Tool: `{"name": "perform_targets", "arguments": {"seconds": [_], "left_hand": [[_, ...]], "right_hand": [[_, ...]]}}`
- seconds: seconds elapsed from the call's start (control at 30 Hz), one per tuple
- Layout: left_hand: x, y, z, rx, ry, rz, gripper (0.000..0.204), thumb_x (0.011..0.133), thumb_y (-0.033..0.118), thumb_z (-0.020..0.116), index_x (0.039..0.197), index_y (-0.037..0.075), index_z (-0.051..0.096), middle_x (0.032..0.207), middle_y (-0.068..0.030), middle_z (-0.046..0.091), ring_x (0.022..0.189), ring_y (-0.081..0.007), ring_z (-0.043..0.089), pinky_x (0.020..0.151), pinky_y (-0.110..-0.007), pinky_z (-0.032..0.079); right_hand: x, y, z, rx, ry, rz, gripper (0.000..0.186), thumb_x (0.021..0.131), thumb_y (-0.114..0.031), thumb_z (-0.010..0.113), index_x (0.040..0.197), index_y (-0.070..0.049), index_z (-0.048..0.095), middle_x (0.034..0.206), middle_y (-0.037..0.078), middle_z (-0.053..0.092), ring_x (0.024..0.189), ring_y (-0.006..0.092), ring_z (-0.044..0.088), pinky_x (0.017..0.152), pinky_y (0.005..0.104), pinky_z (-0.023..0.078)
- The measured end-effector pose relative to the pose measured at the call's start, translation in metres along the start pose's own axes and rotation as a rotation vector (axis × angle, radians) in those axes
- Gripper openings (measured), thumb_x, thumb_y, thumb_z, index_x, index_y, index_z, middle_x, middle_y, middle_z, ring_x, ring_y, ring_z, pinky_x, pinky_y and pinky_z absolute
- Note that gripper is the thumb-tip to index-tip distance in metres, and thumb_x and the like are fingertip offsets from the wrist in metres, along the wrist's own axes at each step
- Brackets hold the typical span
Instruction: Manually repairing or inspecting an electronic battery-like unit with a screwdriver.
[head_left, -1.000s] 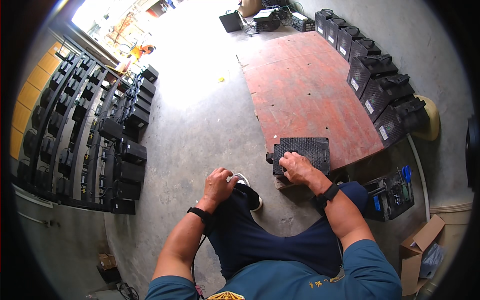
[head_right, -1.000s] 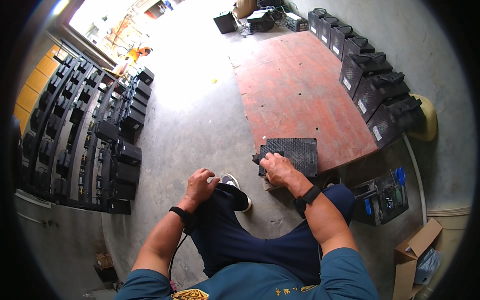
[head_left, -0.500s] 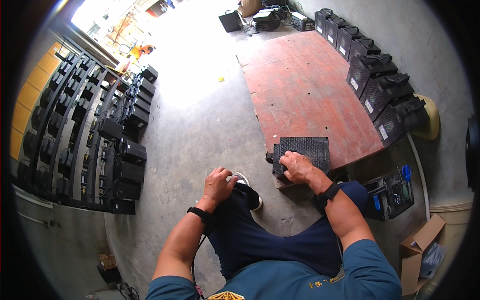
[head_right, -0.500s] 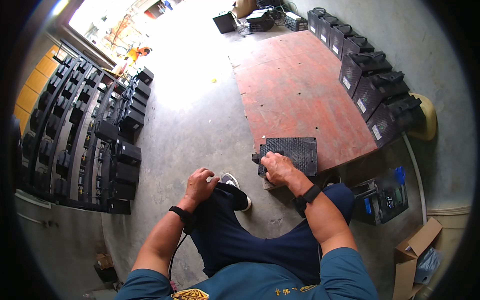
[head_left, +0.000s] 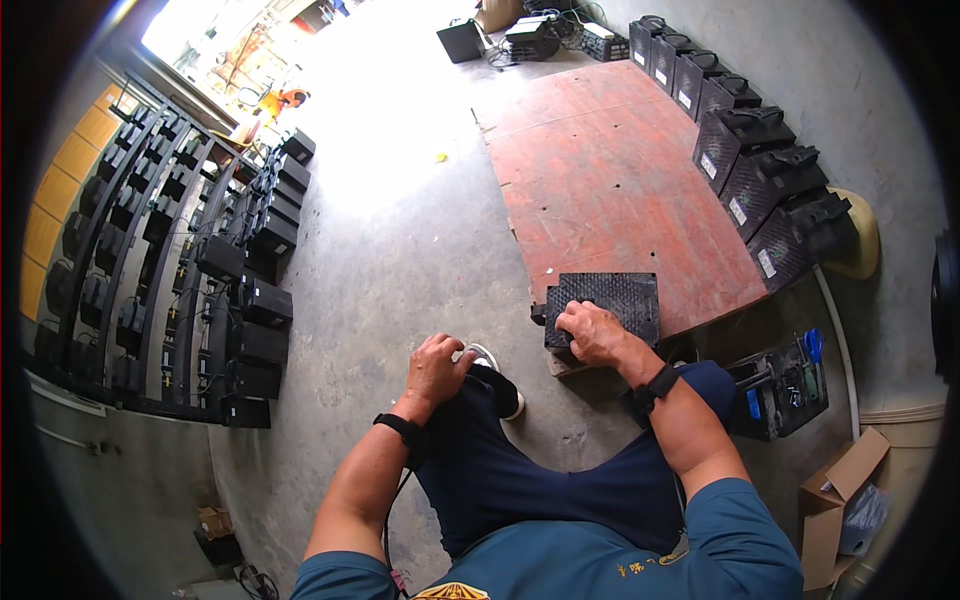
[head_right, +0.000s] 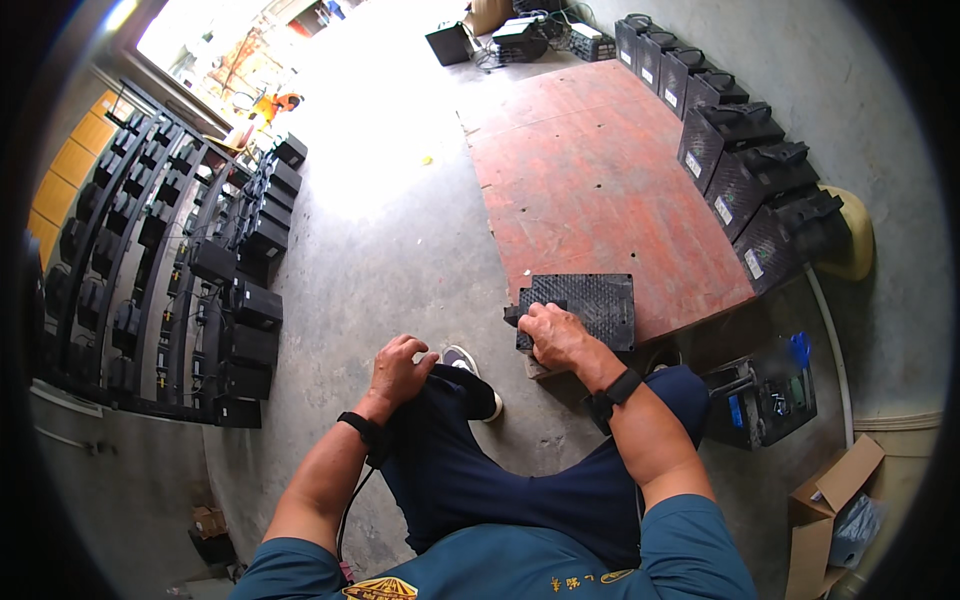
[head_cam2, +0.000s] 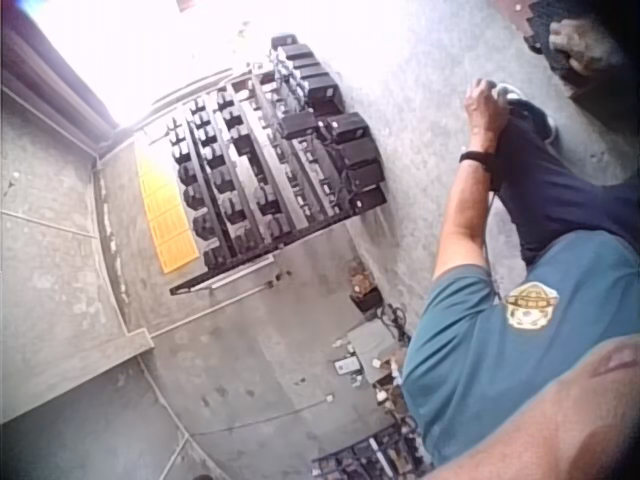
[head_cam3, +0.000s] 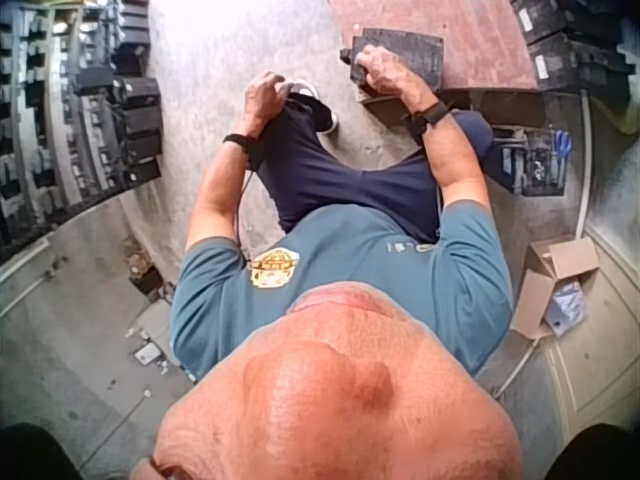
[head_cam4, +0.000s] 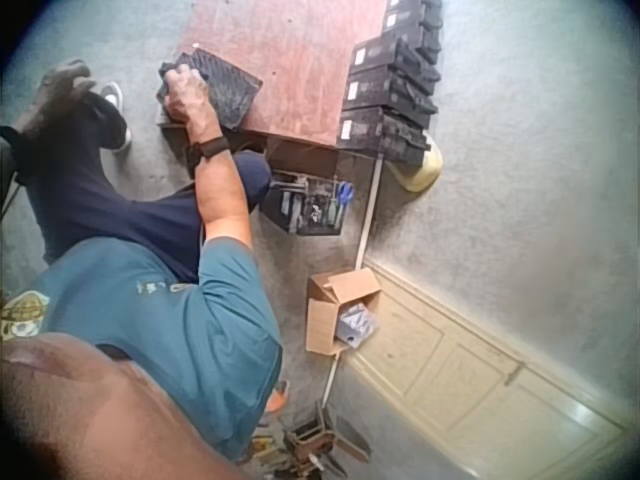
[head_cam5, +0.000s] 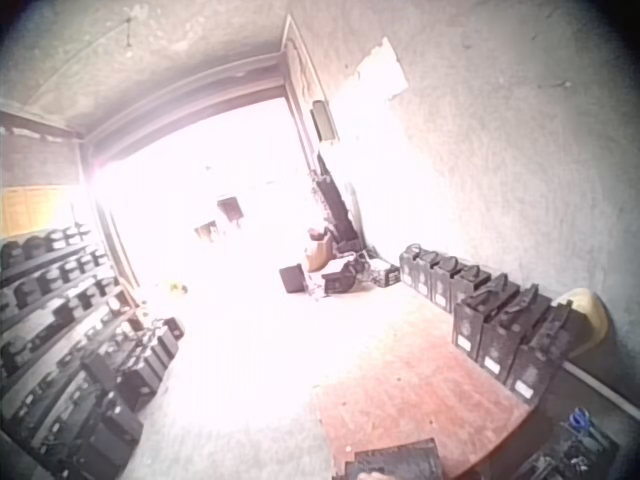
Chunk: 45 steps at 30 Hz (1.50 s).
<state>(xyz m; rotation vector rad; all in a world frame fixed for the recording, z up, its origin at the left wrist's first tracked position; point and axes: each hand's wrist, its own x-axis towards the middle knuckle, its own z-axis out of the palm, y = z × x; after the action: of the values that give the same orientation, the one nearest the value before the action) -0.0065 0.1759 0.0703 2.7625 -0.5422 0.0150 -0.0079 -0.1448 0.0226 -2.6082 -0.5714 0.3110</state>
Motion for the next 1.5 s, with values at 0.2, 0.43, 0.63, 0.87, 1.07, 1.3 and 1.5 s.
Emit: {"name": "perform_targets", "arguments": {"seconds": [0.2,0.43,0.63,0.87,1.07,1.3,1.5], "left_hand": [[-0.001,-0.001,-0.002,-0.001,0.004,-0.014,0.024,0.086,0.027,0.076,0.092,0.004,0.074,0.097,-0.0132,0.070,0.095,-0.0339,0.068,0.084,-0.043,0.055],[-0.002,0.003,0.000,-0.021,-0.013,0.036,0.029,0.086,0.033,0.077,0.094,0.006,0.075,0.099,-0.0108,0.070,0.097,-0.0327,0.068,0.084,-0.042,0.055],[0.020,0.088,-0.093,-0.303,0.163,0.231,0.039,0.078,0.014,0.087,0.112,0.002,0.069,0.109,-0.0166,0.071,0.102,-0.0324,0.069,0.089,-0.038,0.054],[0.029,0.174,-0.195,-0.735,0.376,0.703,0.094,0.080,0.028,0.090,0.150,-0.005,0.038,0.124,-0.0235,0.067,0.111,-0.0307,0.067,0.100,-0.043,0.052],[0.052,0.213,-0.175,-0.877,0.457,0.587,0.096,0.080,0.031,0.089,0.152,-0.003,0.035,0.124,-0.0245,0.066,0.110,-0.0312,0.068,0.099,-0.044,0.053],[0.061,0.195,-0.185,-0.942,0.709,0.546,0.099,0.081,0.033,0.088,0.155,0.000,0.031,0.124,-0.0256,0.066,0.108,-0.0318,0.068,0.098,-0.044,0.053],[0.051,0.239,-0.167,-1.040,0.754,0.412,0.101,0.082,0.036,0.087,0.157,0.002,0.028,0.123,-0.0266,0.065,0.106,-0.0323,0.069,0.097,-0.045,0.054]], "right_hand": [[-0.004,-0.012,-0.009,0.062,0.053,0.066,0.036,0.084,-0.018,0.072,0.117,-0.007,0.064,0.119,0.017,0.061,0.116,0.0362,0.060,0.099,0.0452,0.052],[-0.005,0.004,0.005,0.056,0.038,0.046,0.043,0.085,-0.031,0.076,0.117,-0.006,0.061,0.118,0.018,0.062,0.118,0.0373,0.059,0.101,0.0472,0.050],[-0.002,-0.001,0.006,0.081,0.054,0.053,0.046,0.086,-0.036,0.076,0.117,-0.005,0.061,0.119,0.019,0.062,0.116,0.0393,0.060,0.100,0.0483,0.050],[-0.005,0.012,0.005,0.136,0.030,0.106,0.045,0.087,-0.038,0.075,0.120,-0.010,0.062,0.120,0.019,0.063,0.115,0.0382,0.062,0.098,0.0470,0.051],[-0.008,0.017,0.001,0.101,0.050,0.081,0.044,0.087,-0.036,0.075,0.120,-0.009,0.062,0.116,0.018,0.065,0.112,0.0376,0.063,0.095,0.0464,0.052],[-0.014,0.007,0.021,0.124,0.047,0.077,0.045,0.086,-0.034,0.076,0.121,-0.011,0.062,0.112,0.019,0.067,0.107,0.0401,0.065,0.092,0.0470,0.054],[-0.028,0.028,0.015,0.141,0.144,0.073,0.048,0.089,-0.041,0.073,0.123,-0.009,0.060,0.113,0.023,0.067,0.107,0.0428,0.066,0.093,0.0498,0.053]]}}
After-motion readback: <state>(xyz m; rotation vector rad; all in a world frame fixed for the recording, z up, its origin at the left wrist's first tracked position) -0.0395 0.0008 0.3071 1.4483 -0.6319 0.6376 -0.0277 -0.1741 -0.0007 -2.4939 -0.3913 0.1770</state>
